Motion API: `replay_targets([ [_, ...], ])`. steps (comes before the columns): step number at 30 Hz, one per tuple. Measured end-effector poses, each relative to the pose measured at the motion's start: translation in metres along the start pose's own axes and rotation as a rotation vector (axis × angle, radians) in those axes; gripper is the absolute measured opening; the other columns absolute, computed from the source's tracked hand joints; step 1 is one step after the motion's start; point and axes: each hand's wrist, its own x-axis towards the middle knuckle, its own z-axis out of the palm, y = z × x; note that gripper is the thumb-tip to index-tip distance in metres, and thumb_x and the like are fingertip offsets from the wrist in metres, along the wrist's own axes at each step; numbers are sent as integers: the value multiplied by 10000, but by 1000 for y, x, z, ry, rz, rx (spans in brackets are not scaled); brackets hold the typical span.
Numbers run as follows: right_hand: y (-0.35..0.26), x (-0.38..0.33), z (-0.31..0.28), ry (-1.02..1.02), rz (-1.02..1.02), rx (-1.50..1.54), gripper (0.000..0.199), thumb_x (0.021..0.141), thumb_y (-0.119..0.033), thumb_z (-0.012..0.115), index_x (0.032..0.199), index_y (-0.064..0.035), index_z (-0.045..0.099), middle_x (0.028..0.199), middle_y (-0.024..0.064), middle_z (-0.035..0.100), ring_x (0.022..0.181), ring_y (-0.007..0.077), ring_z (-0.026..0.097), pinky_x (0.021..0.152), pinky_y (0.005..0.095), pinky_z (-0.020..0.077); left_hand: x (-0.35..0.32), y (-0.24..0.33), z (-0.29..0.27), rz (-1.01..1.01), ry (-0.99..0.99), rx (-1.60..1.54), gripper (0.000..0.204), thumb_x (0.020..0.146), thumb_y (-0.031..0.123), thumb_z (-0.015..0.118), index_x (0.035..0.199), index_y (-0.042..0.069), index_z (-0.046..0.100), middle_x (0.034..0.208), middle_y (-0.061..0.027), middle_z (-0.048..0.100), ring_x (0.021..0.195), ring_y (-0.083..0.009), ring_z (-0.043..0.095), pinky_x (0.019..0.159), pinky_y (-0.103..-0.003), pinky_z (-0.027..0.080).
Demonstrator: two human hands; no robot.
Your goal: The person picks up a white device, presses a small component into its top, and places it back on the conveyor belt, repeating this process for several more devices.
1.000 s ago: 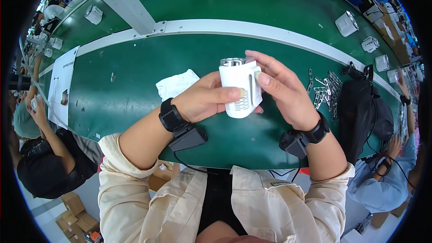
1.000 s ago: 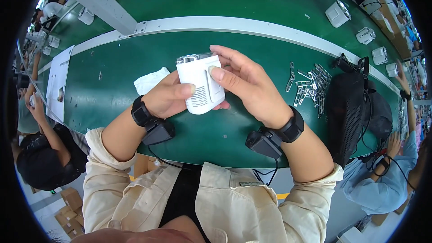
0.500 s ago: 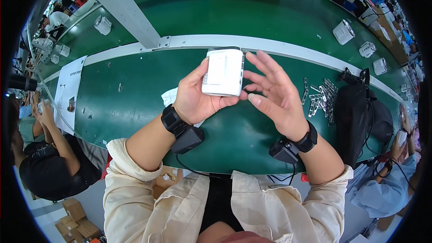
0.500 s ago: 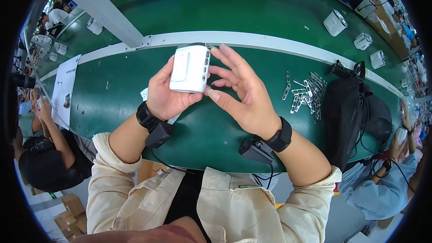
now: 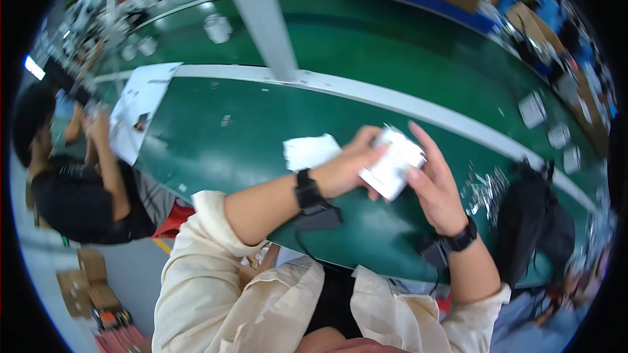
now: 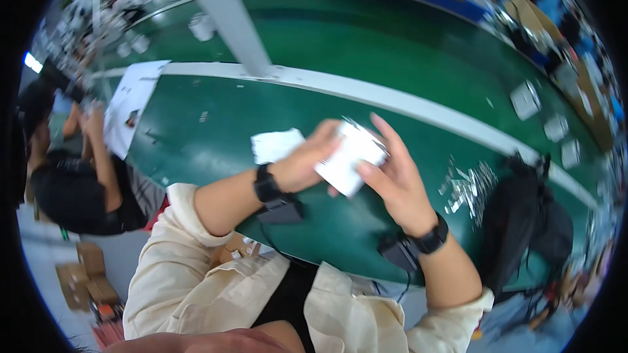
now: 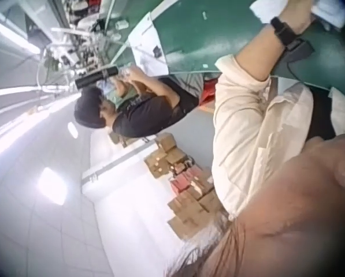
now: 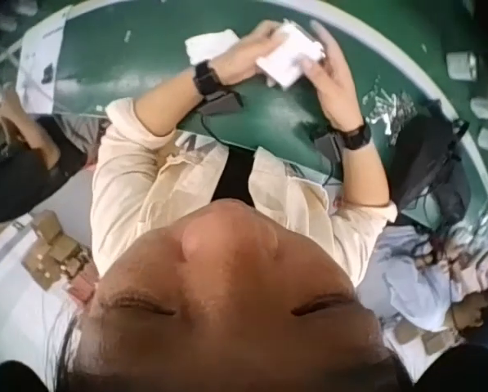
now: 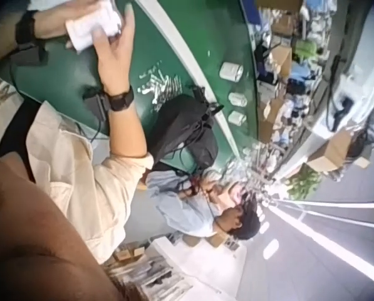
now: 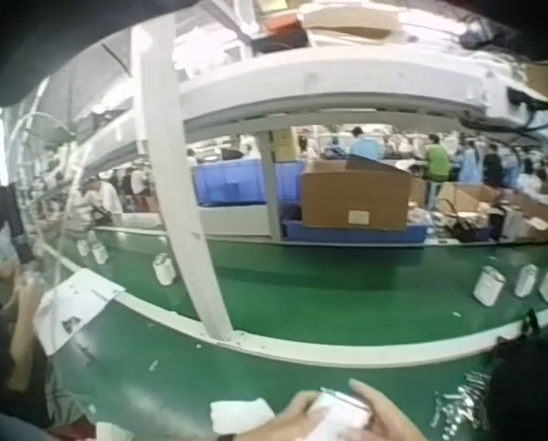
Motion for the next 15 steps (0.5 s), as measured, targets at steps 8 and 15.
replay_targets([
  [8, -7, 21, -20, 219, 59, -45, 504, 878, -101, 645, 1337, -7, 460, 1204, 116, 577, 1074, 191, 576, 924, 347, 475, -9, 13, 17, -117, 31, -64, 579, 972, 375, 521, 1373, 111, 198, 1164, -158, 507, 881, -240, 662, 753, -333, 578],
  [15, -10, 94, -126, 701, -466, -740, 525, 840, -99, 702, 1308, -3, 485, 1166, 129, 610, 1013, 229, 617, 860, 322, 495, 0, 8, 10, -35, 77, -87, 602, 955, 374, 557, 1350, 45, 244, 1209, -173, 472, 894, -245, 663, 835, -343, 553],
])
